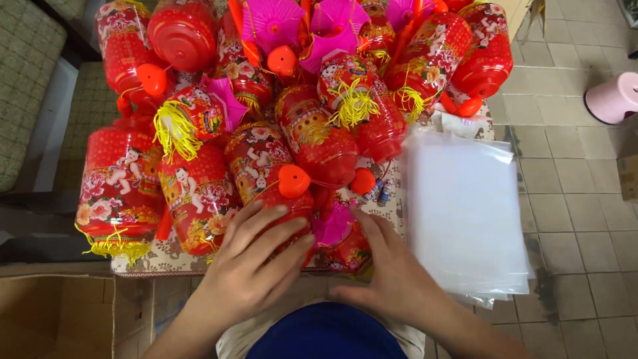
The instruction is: Assembling small decorative lanterns by attaching handles and packaging them into individual plastic bags
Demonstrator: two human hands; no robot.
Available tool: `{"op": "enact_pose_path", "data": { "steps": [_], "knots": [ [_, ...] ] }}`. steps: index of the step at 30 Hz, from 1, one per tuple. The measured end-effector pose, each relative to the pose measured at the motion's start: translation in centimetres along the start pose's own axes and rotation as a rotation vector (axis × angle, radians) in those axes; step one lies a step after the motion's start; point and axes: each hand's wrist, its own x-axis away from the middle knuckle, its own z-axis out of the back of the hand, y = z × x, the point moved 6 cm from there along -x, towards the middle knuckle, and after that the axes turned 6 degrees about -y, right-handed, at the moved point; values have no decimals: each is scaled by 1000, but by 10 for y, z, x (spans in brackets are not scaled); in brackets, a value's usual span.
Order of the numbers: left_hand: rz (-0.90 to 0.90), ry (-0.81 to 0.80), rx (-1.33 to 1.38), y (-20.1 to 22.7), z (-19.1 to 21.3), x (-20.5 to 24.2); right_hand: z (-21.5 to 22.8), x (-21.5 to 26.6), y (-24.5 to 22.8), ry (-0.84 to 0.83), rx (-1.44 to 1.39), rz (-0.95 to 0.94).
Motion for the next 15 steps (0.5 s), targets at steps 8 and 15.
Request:
{"op": "enact_pose_path", "data": {
  "steps": [8, 15],
  "knots": [
    [-21, 42, 45, -5, -12, -5, 40, 12, 5, 60, -245, -92],
    [6, 59, 170, 4, -10, -20, 92, 40, 17, 94, -460, -6]
  ]
}}
